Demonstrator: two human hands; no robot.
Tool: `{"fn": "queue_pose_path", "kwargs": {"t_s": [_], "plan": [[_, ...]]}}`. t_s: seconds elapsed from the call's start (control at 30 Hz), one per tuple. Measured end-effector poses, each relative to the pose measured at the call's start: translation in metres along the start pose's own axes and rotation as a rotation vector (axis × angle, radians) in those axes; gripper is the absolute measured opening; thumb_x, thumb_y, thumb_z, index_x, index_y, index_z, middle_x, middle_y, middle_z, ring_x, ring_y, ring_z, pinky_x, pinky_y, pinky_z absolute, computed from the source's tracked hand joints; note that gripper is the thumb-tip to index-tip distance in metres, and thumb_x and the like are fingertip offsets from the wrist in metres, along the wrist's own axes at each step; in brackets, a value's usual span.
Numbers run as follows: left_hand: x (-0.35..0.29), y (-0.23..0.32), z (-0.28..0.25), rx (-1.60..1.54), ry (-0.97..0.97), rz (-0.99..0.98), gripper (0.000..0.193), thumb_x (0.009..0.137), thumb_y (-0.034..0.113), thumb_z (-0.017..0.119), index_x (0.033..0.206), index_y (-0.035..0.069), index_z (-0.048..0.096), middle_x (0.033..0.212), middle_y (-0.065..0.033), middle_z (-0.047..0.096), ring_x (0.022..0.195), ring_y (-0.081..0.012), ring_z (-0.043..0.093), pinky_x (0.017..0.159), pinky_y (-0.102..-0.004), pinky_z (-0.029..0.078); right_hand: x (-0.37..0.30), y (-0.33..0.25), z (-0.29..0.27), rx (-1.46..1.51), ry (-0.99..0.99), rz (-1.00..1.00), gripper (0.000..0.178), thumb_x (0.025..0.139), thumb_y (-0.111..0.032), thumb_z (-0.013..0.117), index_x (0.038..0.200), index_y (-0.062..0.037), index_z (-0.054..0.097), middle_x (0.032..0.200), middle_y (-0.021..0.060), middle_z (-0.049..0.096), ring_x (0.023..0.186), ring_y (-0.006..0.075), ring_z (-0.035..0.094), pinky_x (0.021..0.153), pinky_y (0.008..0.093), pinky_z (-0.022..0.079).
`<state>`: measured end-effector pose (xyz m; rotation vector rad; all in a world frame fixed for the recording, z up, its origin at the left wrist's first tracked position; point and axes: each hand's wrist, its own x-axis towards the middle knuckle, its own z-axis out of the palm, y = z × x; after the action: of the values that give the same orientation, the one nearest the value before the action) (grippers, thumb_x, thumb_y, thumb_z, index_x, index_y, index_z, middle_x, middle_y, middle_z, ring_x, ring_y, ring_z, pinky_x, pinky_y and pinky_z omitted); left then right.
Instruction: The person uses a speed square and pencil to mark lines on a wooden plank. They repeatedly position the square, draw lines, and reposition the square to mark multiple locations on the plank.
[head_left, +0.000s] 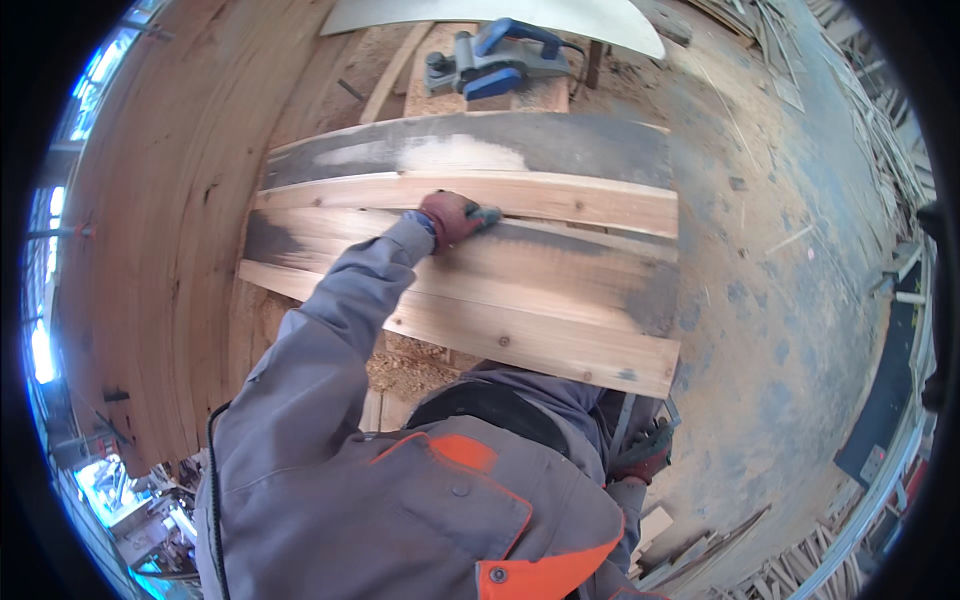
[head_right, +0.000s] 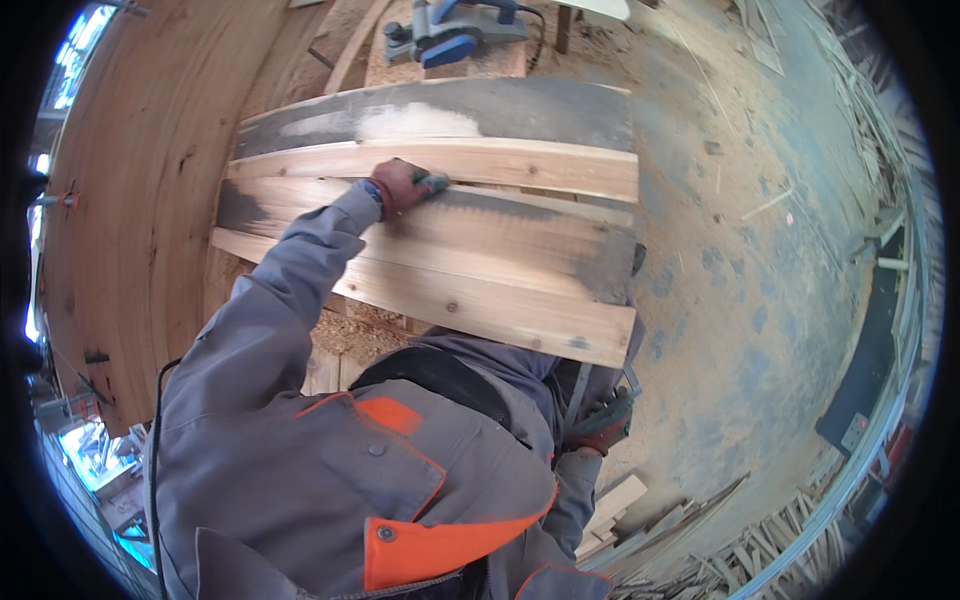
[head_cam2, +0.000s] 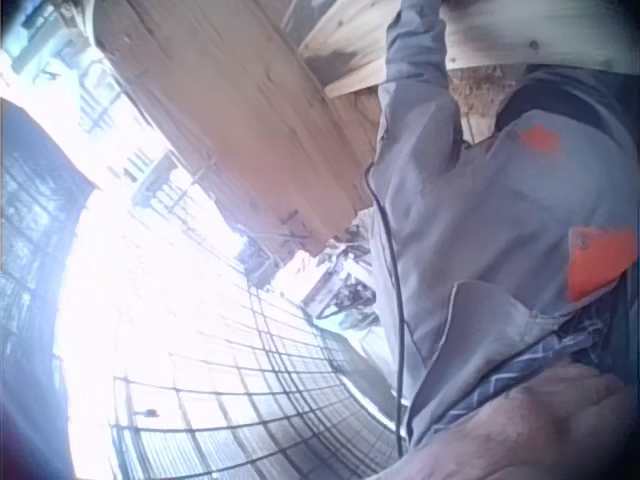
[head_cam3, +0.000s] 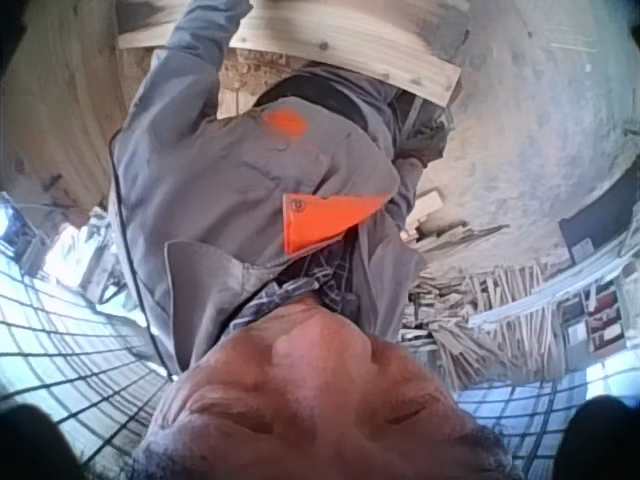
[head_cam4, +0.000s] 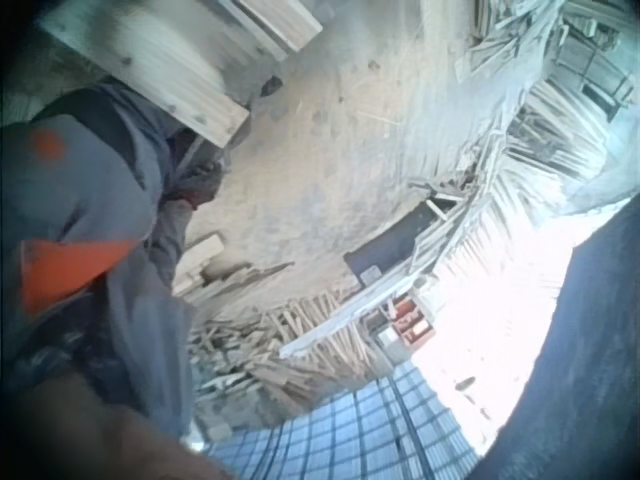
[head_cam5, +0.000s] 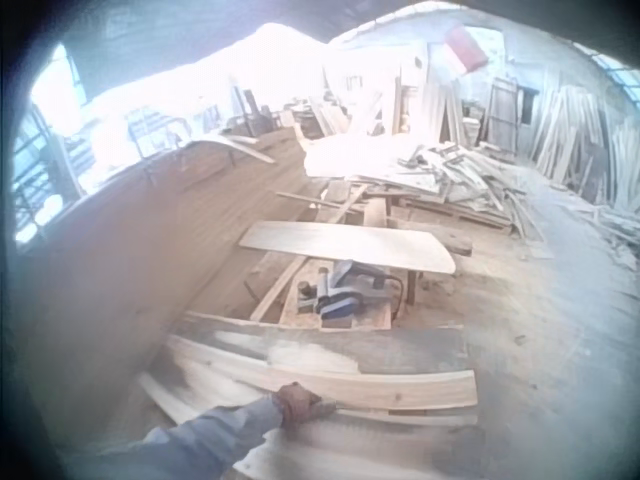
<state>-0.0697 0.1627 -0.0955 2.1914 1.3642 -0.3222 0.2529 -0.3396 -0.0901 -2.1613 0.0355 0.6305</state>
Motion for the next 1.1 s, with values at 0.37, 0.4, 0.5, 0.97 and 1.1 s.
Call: {"fn": "queue_pose_path", "kwargs": {"t_s": [0.37,0.4,0.5,0.97,1.1], "plan": [[0.022,-0.018,0.053,0.134,-0.188,0.019,0.058,0.100,0.063,0.051,0.116,0.013,0.077,0.106,-0.0158,0.078,0.100,-0.0369,0.073,0.090,-0.0480,0.057,0.014,0.026,-0.011,-0.058,-0.149,-0.034,0.054,0.108,-0.046,0.049,0.146,-0.0080,0.054,0.117,0.0058,0.066,0.089,0.0174,0.062,0.075,0.0328,0.053],[0.020,-0.019,0.053,0.147,-0.154,0.018,0.058,0.100,0.062,0.051,0.116,0.013,0.077,0.106,-0.0159,0.078,0.101,-0.0368,0.073,0.090,-0.0479,0.057,0.017,0.029,-0.011,-0.008,-0.161,-0.008,0.054,0.108,-0.046,0.049,0.146,-0.0079,0.054,0.117,0.0058,0.066,0.090,0.0175,0.062,0.075,0.0333,0.053],[0.010,-0.017,0.051,0.160,-0.150,0.008,0.059,0.100,0.062,0.051,0.120,0.012,0.076,0.113,-0.0167,0.076,0.105,-0.0357,0.073,0.093,-0.0472,0.056,0.024,0.035,-0.013,-0.002,-0.166,-0.010,0.060,0.107,-0.050,0.046,0.149,-0.0067,0.052,0.120,0.0071,0.067,0.092,0.0197,0.062,0.076,0.0356,0.053],[-0.124,0.134,0.090,-0.133,0.162,0.569,0.047,0.102,0.051,0.056,0.134,0.018,0.064,0.130,-0.0121,0.066,0.124,-0.0309,0.062,0.110,-0.0455,0.046,0.030,0.041,-0.017,-0.049,-0.227,-0.082,0.054,0.107,-0.045,0.048,0.148,-0.0086,0.055,0.112,0.0020,0.064,0.085,0.0163,0.060,0.075,0.0315,0.051],[-0.138,0.164,0.091,-0.014,-0.024,0.838,0.050,0.099,0.050,0.061,0.133,0.015,0.064,0.135,-0.0122,0.063,0.132,-0.0313,0.057,0.112,-0.0454,0.045,0.027,0.040,-0.017,-0.224,-0.194,-0.200,0.056,0.107,-0.045,0.046,0.150,-0.0094,0.054,0.115,0.0019,0.064,0.090,0.0164,0.059,0.080,0.0334,0.052]]}}
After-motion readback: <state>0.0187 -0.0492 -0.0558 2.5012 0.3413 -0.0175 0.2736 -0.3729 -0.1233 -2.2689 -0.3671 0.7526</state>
